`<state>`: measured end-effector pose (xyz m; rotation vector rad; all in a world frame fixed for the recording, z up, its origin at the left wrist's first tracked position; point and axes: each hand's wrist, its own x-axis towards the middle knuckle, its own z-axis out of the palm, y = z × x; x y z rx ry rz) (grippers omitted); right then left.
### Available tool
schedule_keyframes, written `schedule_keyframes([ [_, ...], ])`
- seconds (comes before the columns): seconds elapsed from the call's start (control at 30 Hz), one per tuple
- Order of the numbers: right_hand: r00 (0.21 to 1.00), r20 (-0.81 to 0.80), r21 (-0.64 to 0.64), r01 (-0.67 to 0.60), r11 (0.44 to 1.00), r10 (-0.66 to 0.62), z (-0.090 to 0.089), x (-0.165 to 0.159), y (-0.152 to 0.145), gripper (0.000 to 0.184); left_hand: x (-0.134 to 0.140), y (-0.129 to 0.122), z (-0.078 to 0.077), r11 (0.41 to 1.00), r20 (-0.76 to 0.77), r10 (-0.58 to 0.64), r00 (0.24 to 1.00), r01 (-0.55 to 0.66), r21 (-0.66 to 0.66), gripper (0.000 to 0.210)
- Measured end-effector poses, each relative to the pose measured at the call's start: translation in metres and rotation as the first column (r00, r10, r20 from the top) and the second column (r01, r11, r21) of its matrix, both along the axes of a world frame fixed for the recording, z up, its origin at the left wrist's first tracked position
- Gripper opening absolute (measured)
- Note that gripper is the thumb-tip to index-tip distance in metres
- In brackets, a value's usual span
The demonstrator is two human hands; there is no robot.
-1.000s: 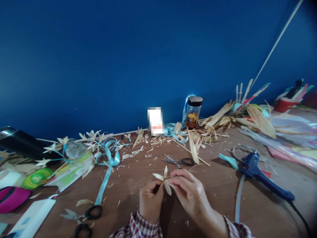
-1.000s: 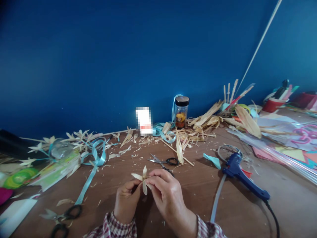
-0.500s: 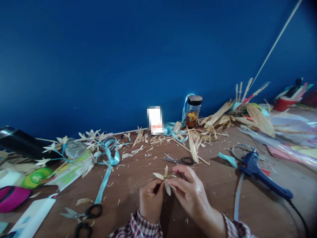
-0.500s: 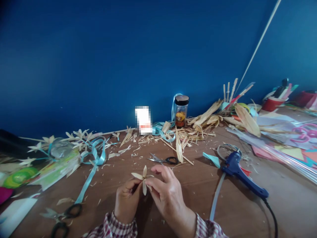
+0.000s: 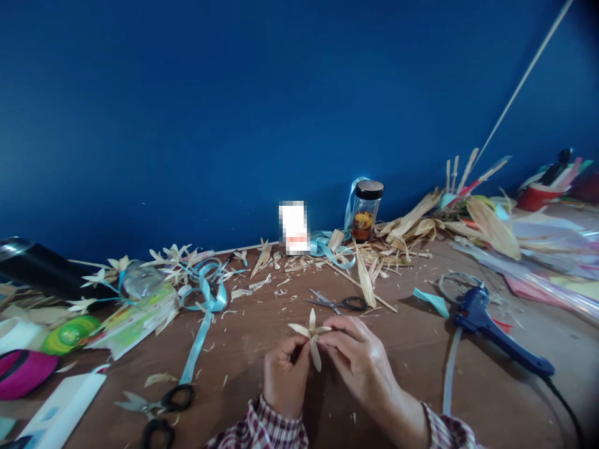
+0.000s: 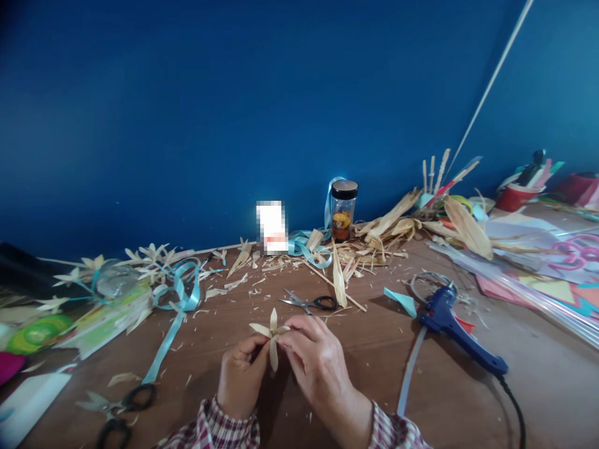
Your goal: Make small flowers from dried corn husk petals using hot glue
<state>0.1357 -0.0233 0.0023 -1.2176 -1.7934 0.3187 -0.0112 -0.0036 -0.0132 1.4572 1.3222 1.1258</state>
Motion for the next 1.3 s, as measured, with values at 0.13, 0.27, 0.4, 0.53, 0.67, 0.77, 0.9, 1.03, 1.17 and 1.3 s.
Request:
schedule_keyframes([
  [0.13, 0.968, -0.249, -0.178, -0.064, 0.982, 0.018, 0.007, -0.004, -0.004, 0.006, -0.001, 0.0, 0.001, 1.0, 0.0, 0.001, 1.0, -0.001, 0.005, 0.015],
  [0.27, 0.841, -0.535, -0.327, -0.118, 0.938, -0.081, 0.011, -0.007, -0.005, 0.009, -0.001, -0.001, -0.001, 0.999, -0.027, -0.023, 0.999, 0.024, 0.03, 0.015],
  [0.4, 0.802, -0.59, -0.393, -0.183, 0.901, -0.094, 0.014, -0.005, 0.0, 0.016, -0.001, -0.003, 0.0, 0.998, -0.043, -0.039, 0.998, 0.041, 0.056, 0.016],
  [0.53, 0.812, -0.584, -0.39, -0.259, 0.883, -0.02, 0.015, -0.003, 0.001, 0.029, 0.0, -0.003, 0.005, 0.996, -0.074, -0.068, 0.995, 0.072, 0.053, 0.015],
  [0.67, 0.852, -0.519, -0.43, -0.19, 0.883, -0.07, 0.012, -0.004, 0.001, 0.018, 0.0, -0.003, 0.002, 0.994, -0.077, -0.076, 0.994, 0.082, 0.074, 0.015],
  [0.77, 0.888, -0.446, -0.43, -0.103, 0.897, -0.112, 0.011, -0.004, 0.002, 0.018, 0.001, -0.004, -0.001, 0.994, -0.072, -0.102, 0.992, 0.105, 0.042, 0.015],
  [0.9, 0.871, -0.478, -0.438, -0.13, 0.89, -0.108, 0.009, -0.003, 0.004, 0.02, 0.001, -0.004, 0.004, 0.991, -0.028, -0.133, 0.991, 0.132, -0.015, 0.016],
  [1.03, 0.777, -0.621, -0.47, -0.267, 0.841, -0.101, 0.005, -0.003, 0.007, 0.023, 0.002, -0.004, 0.009, 0.983, 0.005, -0.183, 0.983, 0.182, 0.024, 0.016],
  [1.17, 0.692, -0.713, -0.491, -0.37, 0.789, -0.119, 0.003, -0.004, 0.009, 0.028, 0.001, -0.004, 0.007, 0.979, -0.002, -0.198, 0.98, 0.198, 0.054, 0.018],
  [1.3, 0.7, -0.706, -0.507, -0.387, 0.77, -0.113, 0.003, -0.004, 0.01, 0.032, 0.0, -0.005, 0.006, 0.975, -0.026, -0.207, 0.978, 0.208, 0.074, 0.018],
])
